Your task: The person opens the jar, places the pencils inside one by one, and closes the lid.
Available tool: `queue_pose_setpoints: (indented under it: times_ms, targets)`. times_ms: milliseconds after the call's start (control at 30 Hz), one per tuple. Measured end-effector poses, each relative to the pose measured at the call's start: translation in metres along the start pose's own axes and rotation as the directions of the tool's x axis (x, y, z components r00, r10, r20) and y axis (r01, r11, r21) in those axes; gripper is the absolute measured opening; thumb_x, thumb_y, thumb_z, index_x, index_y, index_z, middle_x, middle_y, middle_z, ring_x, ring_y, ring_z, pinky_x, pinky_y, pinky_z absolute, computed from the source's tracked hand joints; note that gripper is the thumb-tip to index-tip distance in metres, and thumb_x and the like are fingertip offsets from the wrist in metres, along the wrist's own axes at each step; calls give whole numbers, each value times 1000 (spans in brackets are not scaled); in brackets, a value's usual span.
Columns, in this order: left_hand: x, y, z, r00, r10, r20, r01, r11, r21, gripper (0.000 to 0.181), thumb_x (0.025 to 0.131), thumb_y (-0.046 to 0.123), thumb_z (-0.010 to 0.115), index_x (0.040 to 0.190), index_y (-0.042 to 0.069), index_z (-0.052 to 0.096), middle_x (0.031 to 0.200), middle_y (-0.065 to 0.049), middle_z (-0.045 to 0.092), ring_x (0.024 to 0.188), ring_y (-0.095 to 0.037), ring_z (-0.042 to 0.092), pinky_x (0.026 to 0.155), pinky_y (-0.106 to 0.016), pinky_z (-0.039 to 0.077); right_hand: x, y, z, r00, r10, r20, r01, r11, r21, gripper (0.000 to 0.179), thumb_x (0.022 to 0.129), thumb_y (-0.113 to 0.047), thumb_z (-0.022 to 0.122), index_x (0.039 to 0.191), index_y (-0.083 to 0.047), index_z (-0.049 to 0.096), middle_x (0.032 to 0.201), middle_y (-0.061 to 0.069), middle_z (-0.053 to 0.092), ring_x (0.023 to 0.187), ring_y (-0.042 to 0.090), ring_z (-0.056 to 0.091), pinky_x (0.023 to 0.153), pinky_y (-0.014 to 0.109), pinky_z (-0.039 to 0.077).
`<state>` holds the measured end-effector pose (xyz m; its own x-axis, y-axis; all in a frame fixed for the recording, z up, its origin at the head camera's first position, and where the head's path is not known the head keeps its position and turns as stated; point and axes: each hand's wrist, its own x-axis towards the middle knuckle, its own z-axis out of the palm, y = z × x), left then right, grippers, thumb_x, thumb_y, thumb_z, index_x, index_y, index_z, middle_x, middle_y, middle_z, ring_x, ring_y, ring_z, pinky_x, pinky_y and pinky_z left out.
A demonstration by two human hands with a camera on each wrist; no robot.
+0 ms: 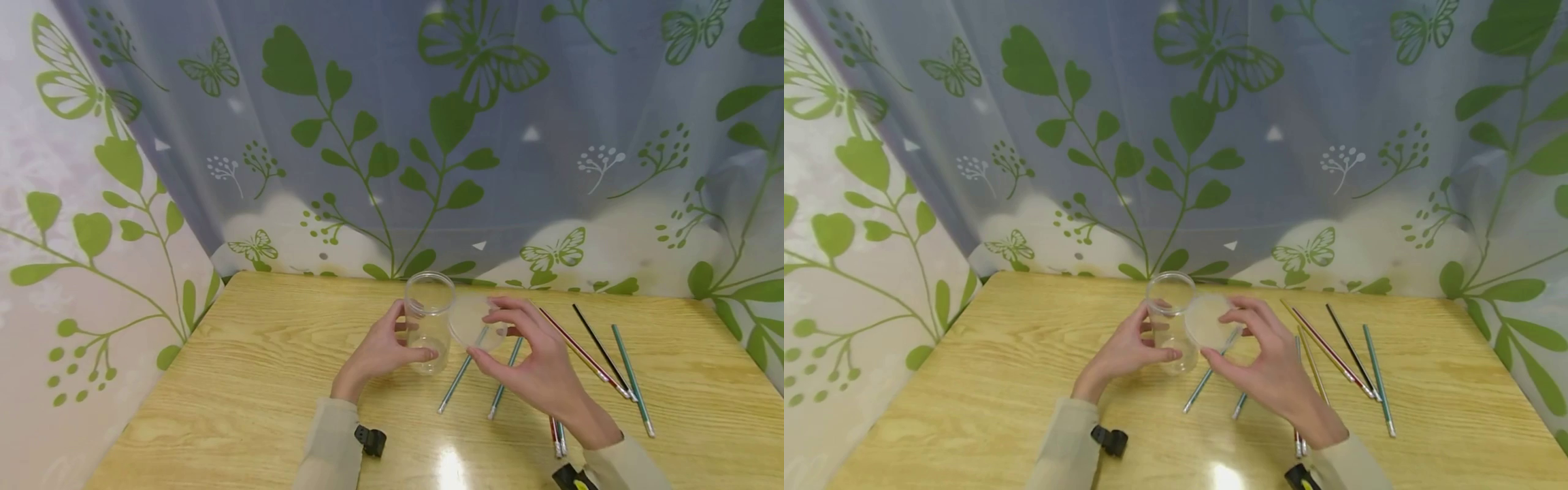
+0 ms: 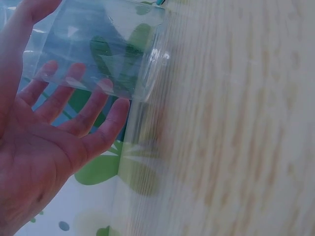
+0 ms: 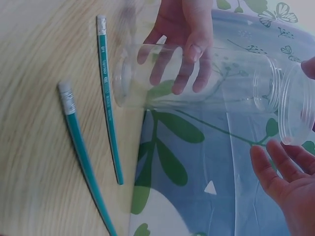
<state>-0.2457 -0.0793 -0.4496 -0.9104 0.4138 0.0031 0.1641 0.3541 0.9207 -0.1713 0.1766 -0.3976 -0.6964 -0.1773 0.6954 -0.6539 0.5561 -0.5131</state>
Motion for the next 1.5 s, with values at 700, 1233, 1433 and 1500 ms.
queue_pose_setpoints:
  times_ms: [700,1233,1433,1500]
  targets:
    - [-1,1,-1,1000,-9,2,9,1000,-1,72,78,34,90,137,35,48,144,-8,50,136,-31,53,109,-50,49,-37,11,-6,995,-34,96,35,999,-9,53,61,-5,95,102,-21,66,122,6,68,103,9,65,76,10,52]
    - [-1,1,-1,1000,-11,1,11,1000,2,71,79,33,90,137,34,48,145,-7,50,135,-29,53,109,-49,49,-58,23,-3,960,-44,276,37,999,31,46,68,-13,95,96,-27,60,124,3,69,101,18,69,72,26,59]
    - [-1,0,-1,1000,-9,-2,9,1000,-6,72,79,33,90,137,34,49,144,-5,50,135,-28,54,110,-48,49,-62,24,1,930,-48,364,29,998,58,40,72,-16,93,94,-24,60,124,7,68,102,20,69,73,27,59]
    - [-1,0,-1,1000,-11,-5,11,1000,-6,72,78,33,90,138,34,49,143,-2,51,135,-28,54,110,-47,49,-63,23,2,917,-38,396,22,999,46,39,74,-19,92,94,-25,59,125,6,68,104,23,70,75,28,59]
